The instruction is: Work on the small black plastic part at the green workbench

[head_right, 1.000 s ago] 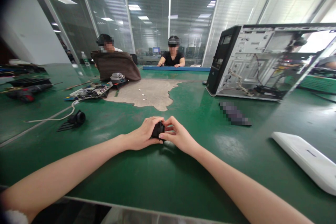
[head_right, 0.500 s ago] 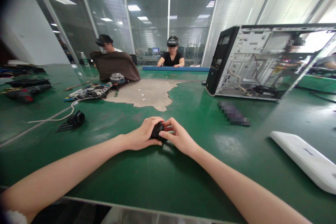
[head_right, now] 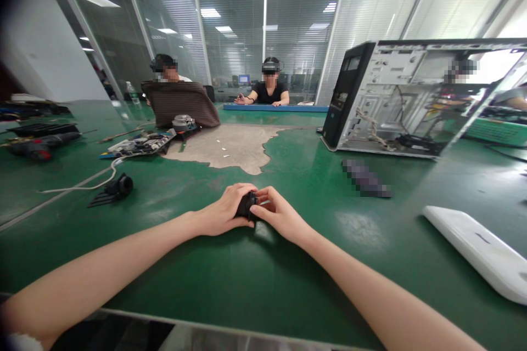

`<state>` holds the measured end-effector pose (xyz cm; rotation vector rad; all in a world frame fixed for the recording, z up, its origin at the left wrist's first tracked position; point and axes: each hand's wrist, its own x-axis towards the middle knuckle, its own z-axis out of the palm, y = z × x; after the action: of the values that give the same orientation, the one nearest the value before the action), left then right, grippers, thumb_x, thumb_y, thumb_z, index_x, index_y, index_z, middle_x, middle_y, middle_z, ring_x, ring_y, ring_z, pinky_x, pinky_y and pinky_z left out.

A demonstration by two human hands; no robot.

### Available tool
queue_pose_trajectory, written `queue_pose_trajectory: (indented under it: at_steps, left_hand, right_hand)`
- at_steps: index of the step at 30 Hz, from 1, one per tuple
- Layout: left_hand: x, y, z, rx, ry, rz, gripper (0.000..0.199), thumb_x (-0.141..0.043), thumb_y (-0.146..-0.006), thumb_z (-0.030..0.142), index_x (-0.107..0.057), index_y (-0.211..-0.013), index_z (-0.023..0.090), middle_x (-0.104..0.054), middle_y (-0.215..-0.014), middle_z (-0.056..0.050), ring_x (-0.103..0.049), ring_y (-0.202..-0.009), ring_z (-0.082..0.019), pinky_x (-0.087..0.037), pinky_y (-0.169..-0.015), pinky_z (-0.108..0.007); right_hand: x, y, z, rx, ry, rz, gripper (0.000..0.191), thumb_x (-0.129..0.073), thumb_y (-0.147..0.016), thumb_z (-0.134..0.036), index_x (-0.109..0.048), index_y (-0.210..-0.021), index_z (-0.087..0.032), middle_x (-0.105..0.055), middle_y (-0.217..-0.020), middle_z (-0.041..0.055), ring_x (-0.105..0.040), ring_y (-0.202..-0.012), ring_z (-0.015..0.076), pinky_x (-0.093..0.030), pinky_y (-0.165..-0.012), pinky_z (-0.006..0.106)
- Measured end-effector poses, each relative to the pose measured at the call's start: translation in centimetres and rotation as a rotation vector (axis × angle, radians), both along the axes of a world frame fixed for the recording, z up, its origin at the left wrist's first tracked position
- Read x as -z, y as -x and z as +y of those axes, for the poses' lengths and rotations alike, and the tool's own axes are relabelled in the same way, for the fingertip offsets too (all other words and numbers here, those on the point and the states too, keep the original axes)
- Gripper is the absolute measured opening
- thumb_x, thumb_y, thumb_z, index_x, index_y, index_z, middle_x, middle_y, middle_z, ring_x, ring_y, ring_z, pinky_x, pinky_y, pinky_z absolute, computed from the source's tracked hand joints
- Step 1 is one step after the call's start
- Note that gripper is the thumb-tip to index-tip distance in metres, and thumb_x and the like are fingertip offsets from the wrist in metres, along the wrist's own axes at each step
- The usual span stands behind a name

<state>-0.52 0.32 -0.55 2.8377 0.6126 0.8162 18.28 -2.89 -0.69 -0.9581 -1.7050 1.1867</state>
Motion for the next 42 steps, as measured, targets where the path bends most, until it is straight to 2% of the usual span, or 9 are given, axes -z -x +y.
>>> queue_pose_trajectory:
  at_steps: [5, 11, 15, 21, 27, 32, 39, 42]
  left_hand:
    - [-0.03, 0.0, -0.02, 0.002, -0.003, -0.003, 0.067, -0.057, -0.078, 0.045, -0.021, -0.127, 0.017, -0.039, -0.123, -0.016, -0.037, -0.115, -0.027, -0.032, -0.095, -0.044]
    - [-0.03, -0.03, 0.01, 0.008, -0.003, -0.012, 0.068, -0.058, -0.078, 0.045, -0.02, -0.128, 0.018, -0.039, -0.123, -0.016, -0.037, -0.115, -0.028, -0.032, -0.095, -0.045]
    - [-0.02, -0.03, 0.01, 0.01, -0.007, -0.005, 0.068, -0.057, -0.078, 0.045, -0.02, -0.128, 0.017, -0.039, -0.123, -0.016, -0.037, -0.115, -0.028, -0.032, -0.095, -0.045]
    - [-0.11, -0.01, -0.08, 0.003, -0.008, 0.002, 0.067, -0.058, -0.078, 0.043, -0.02, -0.127, 0.017, -0.039, -0.124, -0.016, -0.037, -0.115, -0.027, -0.032, -0.095, -0.043]
    - [-0.13, -0.06, -0.11, 0.003, 0.004, 0.002, 0.067, -0.057, -0.079, 0.044, -0.02, -0.127, 0.017, -0.039, -0.123, -0.016, -0.037, -0.116, -0.027, -0.031, -0.096, -0.044]
    - [-0.16, -0.06, -0.08, 0.01, 0.009, 0.001, 0.067, -0.057, -0.078, 0.044, -0.021, -0.127, 0.017, -0.039, -0.123, -0.016, -0.038, -0.115, -0.027, -0.032, -0.096, -0.045]
    - [-0.19, -0.03, -0.13, 0.015, 0.007, -0.015, 0.065, -0.057, -0.079, 0.043, -0.021, -0.127, 0.018, -0.04, -0.123, -0.015, -0.038, -0.115, -0.027, -0.032, -0.095, -0.044]
    - [-0.14, -0.02, -0.13, 0.008, 0.01, -0.008, 0.066, -0.058, -0.078, 0.044, -0.021, -0.127, 0.017, -0.04, -0.123, -0.015, -0.037, -0.115, -0.027, -0.032, -0.095, -0.044]
  right_hand:
    - [-0.28, -0.13, -0.5, -0.038, -0.064, -0.034, 0.027, -0.063, -0.074, -0.029, -0.043, -0.092, -0.023, -0.05, -0.095, 0.0001, -0.056, -0.084, 0.0144, -0.047, -0.072, 0.029]
    - [-0.32, -0.02, -0.23, -0.009, -0.025, -0.001, 0.02, -0.057, -0.078, -0.036, -0.044, -0.085, -0.022, -0.052, -0.085, -0.0021, -0.055, -0.072, 0.0119, -0.048, -0.07, 0.03]
    - [-0.37, -0.06, -0.13, 0.0, -0.007, -0.021, 0.022, -0.057, -0.078, -0.035, -0.045, -0.091, -0.022, -0.051, -0.093, 0.0003, -0.056, -0.076, 0.0126, -0.048, -0.073, 0.032]
    - [-0.75, -0.19, -0.74, -0.027, -0.069, -0.045, 0.027, -0.063, -0.074, -0.027, -0.044, -0.092, -0.023, -0.05, -0.097, 0.0006, -0.056, -0.09, 0.0164, -0.048, -0.075, 0.032]
    - [-0.77, -0.01, -0.63, 0.007, -0.097, -0.044, 0.017, -0.057, -0.079, -0.03, -0.045, -0.088, -0.022, -0.051, -0.088, -0.0008, -0.056, -0.085, 0.0145, -0.048, -0.075, 0.031]
    - [-0.75, 0.0, -0.29, 0.029, -0.062, -0.055, 0.02, -0.058, -0.078, -0.031, -0.046, -0.09, -0.021, -0.051, -0.093, 0.0008, -0.056, -0.085, 0.0152, -0.048, -0.077, 0.033]
    - [-0.81, -0.14, -0.67, -0.034, -0.069, -0.034, 0.025, -0.062, -0.075, -0.026, -0.043, -0.091, -0.023, -0.05, -0.094, -0.0002, -0.056, -0.088, 0.0152, -0.048, -0.071, 0.028]
    - [-0.8, -0.03, -0.72, -0.012, -0.08, -0.043, 0.018, -0.057, -0.079, -0.028, -0.044, -0.089, -0.022, -0.05, -0.09, -0.0008, -0.056, -0.083, 0.0137, -0.047, -0.071, 0.028]
